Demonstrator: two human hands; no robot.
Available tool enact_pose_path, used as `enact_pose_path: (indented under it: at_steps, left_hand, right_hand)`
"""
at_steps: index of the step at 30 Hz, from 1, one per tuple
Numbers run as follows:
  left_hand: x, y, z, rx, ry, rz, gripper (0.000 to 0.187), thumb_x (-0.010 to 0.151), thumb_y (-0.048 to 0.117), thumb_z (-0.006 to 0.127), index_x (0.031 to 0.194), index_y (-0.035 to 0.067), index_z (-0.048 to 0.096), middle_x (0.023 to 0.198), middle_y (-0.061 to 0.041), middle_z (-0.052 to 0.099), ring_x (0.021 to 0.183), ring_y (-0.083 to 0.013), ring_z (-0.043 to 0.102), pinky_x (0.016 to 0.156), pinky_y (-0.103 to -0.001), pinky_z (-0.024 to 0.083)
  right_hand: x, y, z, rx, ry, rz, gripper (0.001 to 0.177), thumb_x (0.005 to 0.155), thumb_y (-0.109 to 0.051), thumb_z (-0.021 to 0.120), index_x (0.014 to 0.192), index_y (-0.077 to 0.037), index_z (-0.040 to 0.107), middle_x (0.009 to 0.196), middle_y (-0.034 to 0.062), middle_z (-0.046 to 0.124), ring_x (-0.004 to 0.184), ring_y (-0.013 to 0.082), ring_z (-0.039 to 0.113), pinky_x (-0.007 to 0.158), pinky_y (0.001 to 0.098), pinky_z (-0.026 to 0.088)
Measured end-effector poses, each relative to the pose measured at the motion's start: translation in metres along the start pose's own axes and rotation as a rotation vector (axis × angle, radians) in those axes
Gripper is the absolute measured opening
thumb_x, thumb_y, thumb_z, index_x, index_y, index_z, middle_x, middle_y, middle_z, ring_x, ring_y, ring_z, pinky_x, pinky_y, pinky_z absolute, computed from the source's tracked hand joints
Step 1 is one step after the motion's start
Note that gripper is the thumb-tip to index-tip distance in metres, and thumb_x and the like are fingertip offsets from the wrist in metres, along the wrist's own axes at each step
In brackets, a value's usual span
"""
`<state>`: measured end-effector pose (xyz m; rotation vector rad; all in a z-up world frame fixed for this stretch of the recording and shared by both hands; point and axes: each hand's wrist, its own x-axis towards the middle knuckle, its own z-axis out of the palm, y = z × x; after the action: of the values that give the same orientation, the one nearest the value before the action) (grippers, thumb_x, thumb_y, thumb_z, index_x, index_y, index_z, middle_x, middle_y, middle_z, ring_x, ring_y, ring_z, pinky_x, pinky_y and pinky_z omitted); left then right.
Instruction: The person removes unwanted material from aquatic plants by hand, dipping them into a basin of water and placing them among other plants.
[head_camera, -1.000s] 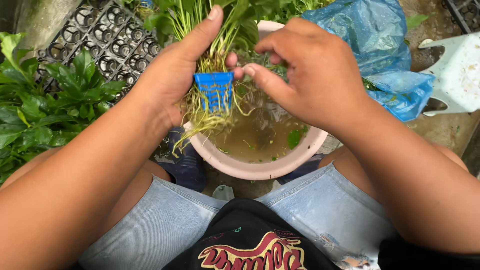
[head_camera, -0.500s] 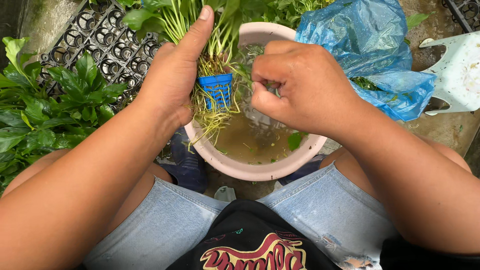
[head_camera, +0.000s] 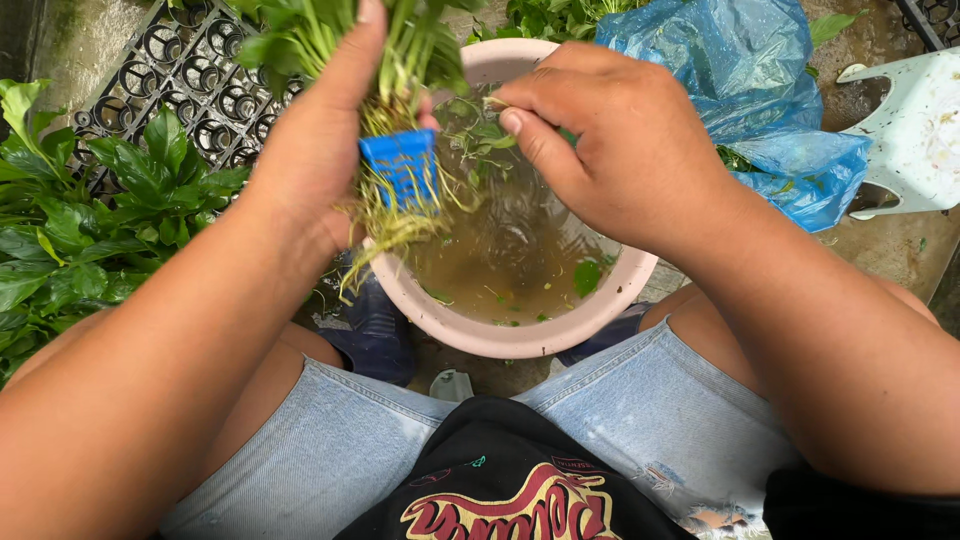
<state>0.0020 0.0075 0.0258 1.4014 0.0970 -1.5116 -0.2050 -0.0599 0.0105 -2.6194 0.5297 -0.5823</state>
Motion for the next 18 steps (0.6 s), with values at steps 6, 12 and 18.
enact_pose_path:
  at_steps: [6,12,18]
  left_hand:
    - [-0.006,-0.02,0.002,-0.046,-0.235,-0.043,0.044,0.083,0.045,0.07,0.099,0.003,0.071,0.075,-0.012,0.068,0.063,-0.0231,0.066,0.066,-0.041,0.062]
    - [-0.001,-0.009,0.001,0.059,-0.015,0.02,0.048,0.071,0.051,0.07,0.094,0.009,0.068,0.074,-0.009,0.066,0.059,-0.0167,0.063,0.055,-0.035,0.058]
    - [0.019,-0.002,-0.017,-0.016,0.006,0.025,0.043,0.081,0.053,0.066,0.09,0.011,0.066,0.068,-0.006,0.068,0.053,-0.0153,0.063,0.051,-0.031,0.055]
  right_hand:
    - [0.003,-0.008,0.006,0.121,0.002,0.04,0.021,0.109,-0.018,0.082,0.121,-0.003,0.072,0.095,0.0055,0.068,0.081,0.0216,0.062,0.079,0.0378,0.049]
    - [0.004,-0.016,-0.001,0.274,0.01,0.116,0.012,0.1,0.001,0.07,0.093,-0.007,0.066,0.08,0.0035,0.055,0.076,0.0184,0.053,0.072,0.0337,0.04]
    - [0.003,-0.003,-0.006,0.106,-0.11,0.022,0.024,0.102,-0.001,0.067,0.126,-0.003,0.068,0.104,0.0112,0.066,0.095,0.0309,0.063,0.085,0.0426,0.047]
